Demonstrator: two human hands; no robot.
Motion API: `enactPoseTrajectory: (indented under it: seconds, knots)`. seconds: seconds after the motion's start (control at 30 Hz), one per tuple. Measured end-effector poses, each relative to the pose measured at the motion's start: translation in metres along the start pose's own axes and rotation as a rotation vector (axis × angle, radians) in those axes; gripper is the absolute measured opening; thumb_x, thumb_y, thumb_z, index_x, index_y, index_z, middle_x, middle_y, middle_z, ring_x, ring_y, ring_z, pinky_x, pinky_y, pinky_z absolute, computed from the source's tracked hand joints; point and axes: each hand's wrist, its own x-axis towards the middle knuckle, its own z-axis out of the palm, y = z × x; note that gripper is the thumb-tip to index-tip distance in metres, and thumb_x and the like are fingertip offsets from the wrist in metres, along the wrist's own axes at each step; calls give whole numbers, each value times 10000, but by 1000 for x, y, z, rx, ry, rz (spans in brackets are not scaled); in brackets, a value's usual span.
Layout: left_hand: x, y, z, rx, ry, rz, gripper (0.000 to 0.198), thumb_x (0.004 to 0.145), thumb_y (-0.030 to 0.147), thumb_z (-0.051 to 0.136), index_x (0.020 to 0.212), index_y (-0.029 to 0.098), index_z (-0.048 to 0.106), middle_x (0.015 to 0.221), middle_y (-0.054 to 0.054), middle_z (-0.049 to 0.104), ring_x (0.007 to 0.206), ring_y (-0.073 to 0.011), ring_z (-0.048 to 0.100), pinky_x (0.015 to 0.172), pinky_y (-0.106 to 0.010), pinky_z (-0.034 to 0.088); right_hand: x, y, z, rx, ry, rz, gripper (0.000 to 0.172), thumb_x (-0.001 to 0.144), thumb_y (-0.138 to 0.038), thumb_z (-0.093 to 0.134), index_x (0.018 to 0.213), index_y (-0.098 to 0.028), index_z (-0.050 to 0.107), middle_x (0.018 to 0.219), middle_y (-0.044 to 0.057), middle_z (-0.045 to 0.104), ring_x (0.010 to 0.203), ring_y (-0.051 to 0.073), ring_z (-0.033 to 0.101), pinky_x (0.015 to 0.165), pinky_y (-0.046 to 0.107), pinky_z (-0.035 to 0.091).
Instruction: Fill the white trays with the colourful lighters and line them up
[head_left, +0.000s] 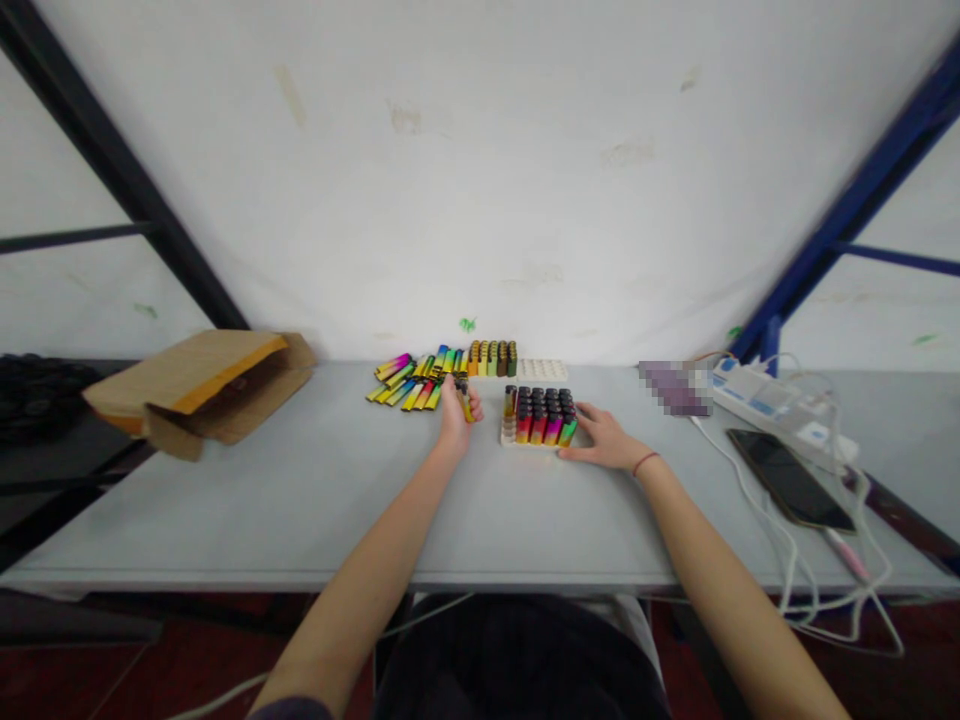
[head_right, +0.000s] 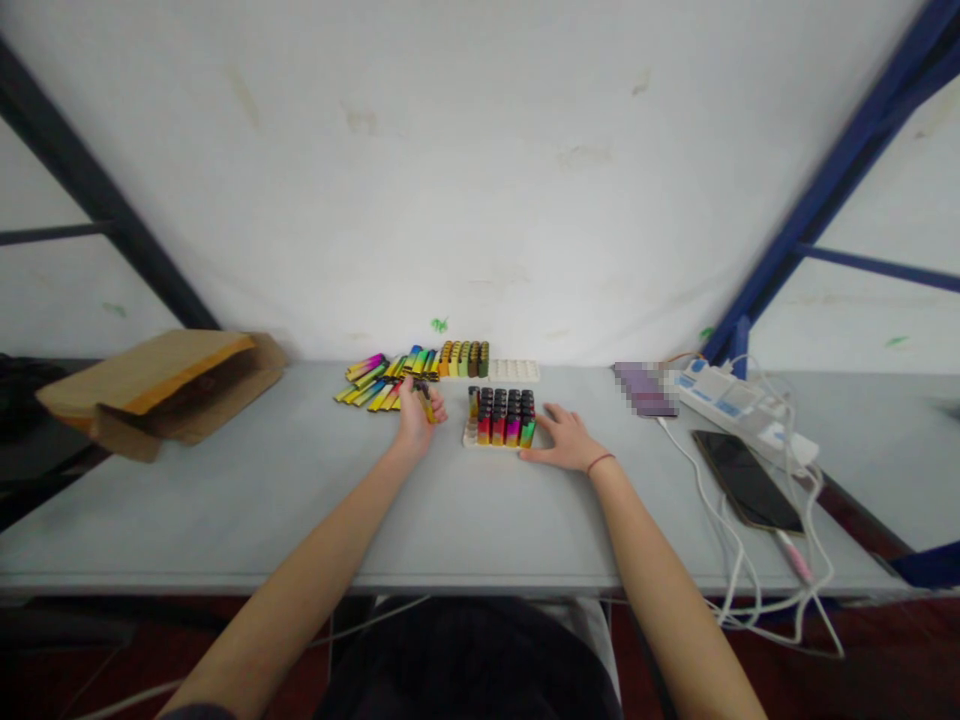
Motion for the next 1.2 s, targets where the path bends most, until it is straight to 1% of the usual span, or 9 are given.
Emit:
enactPoseTrajectory:
  seconds: [0.1,0.23,0.33,0.43,0.57,0.67,0.93,1.07,1.2]
  knots:
    - [-2,2,-1,40,7,-24,586,957,672,418,569,241,334,411,60,323,333,-77,305,380,-216,241,1,3,2,-4,2,-7,982,796,-830,664,1521,-177,553,1640,228,420,1503,419,417,1242,576,323]
    - [-5,3,1,47,43,-60,531,993,535,363,557,236,312,393,81,216,315,-62,183,369,-196,138,1,7,4,-2,1,-15,971,804,-838,644,1524,-193,550,1638,225,426,1497,427,422,1235,602,321]
    - [-6,4,5,37,63,-54,506,980,502,366,555,241,283,407,92,174,327,-61,130,372,-190,102,1,8,4,0,0,-24,966,811,-839,636,1526,-196,545,1643,224,419,1501,430,416,1232,609,322]
    - [-9,4,9,57,76,-49,496,960,499,393,551,245,272,415,92,178,338,-62,123,375,-190,97,1,7,3,-8,-9,-21,990,808,-851,626,1530,-179,539,1648,234,407,1505,429,412,1237,600,321]
    - [-13,2,13,101,94,-58,481,966,426,362,530,238,287,400,80,209,337,-61,136,374,-189,102,1,6,2,-15,-6,-22,1007,806,-848,630,1527,-150,540,1636,253,413,1497,424,424,1237,579,329]
    - [-15,0,14,111,93,-63,482,973,416,347,529,236,289,394,75,221,333,-62,145,370,-189,116,1,5,2,-12,4,-28,976,807,-838,639,1517,-175,553,1632,236,426,1489,421,435,1227,585,342]
    - [-11,-3,9,98,90,-93,565,962,654,354,579,242,299,395,86,200,325,-62,154,367,-191,109,1,5,3,-13,-7,-17,983,812,-836,635,1532,-174,535,1646,234,408,1510,412,411,1238,576,333]
    - [-9,-2,8,111,69,-97,513,940,568,422,566,245,286,397,89,201,328,-61,139,361,-189,114,1,6,2,-10,-16,-17,993,807,-857,616,1533,-184,533,1660,231,388,1520,419,394,1239,595,320]
    - [-8,-2,9,132,70,-89,471,951,473,384,550,242,291,401,83,214,333,-62,137,363,-187,108,1,7,2,-5,-10,-24,1004,803,-867,611,1526,-174,539,1654,236,394,1513,422,402,1241,588,320]
